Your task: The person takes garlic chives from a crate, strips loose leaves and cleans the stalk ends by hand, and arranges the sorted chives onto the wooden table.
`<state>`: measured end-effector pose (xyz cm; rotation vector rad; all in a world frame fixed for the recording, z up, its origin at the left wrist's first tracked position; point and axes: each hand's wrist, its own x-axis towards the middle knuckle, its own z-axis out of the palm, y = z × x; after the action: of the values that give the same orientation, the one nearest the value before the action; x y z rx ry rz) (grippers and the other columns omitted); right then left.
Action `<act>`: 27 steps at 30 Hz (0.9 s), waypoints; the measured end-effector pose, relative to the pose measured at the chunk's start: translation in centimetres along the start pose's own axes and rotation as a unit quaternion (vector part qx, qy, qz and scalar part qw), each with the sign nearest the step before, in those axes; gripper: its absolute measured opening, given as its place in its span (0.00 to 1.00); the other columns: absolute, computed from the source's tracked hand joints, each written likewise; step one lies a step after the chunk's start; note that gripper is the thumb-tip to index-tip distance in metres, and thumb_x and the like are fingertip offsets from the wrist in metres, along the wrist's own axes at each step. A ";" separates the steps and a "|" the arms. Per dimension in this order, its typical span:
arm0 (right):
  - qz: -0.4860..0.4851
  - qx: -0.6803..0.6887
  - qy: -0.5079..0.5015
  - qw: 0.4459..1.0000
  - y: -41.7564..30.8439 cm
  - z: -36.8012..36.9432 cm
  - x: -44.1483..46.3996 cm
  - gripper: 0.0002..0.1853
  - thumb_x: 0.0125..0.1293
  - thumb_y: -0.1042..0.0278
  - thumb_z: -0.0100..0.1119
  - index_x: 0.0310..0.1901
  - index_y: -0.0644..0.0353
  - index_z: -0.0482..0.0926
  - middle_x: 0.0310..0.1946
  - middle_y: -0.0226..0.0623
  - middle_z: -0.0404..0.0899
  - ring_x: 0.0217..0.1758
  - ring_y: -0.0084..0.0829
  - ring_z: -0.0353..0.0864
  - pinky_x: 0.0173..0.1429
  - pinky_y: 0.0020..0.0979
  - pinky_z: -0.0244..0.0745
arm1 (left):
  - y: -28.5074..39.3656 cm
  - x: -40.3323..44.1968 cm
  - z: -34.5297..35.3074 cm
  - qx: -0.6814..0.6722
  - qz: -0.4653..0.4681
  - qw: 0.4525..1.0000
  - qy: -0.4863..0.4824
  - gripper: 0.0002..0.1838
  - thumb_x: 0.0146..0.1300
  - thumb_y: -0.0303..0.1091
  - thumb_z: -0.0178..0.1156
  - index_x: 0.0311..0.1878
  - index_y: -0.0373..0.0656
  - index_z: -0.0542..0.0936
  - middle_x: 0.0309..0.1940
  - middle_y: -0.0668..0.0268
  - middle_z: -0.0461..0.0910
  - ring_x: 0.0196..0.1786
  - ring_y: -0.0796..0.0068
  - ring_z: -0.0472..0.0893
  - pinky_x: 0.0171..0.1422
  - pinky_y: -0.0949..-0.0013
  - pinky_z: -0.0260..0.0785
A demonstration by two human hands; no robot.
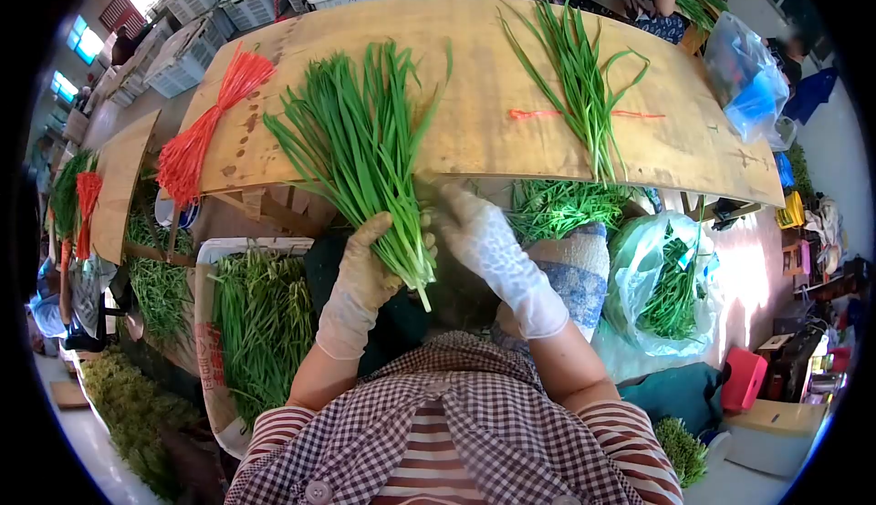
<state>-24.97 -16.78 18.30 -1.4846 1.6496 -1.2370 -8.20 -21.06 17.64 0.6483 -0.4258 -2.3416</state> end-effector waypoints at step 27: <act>-0.128 -0.011 0.112 0.985 -1.0 1.5 -1.1 0.39 0.64 0.54 0.60 0.70 0.65 0.56 0.63 0.53 0.67 0.65 0.44 0.67 0.69 0.42 0.63 | -0.8 1.6 2.5 0.041 0.081 0.995 0.044 0.23 0.61 0.35 0.65 0.58 0.39 0.74 0.47 0.62 0.81 0.48 0.69 0.82 0.51 0.66 0.78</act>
<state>-23.03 -15.99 18.44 -1.6612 1.6535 -1.5803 -11.05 -21.22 18.77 0.7254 -0.5179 -2.1423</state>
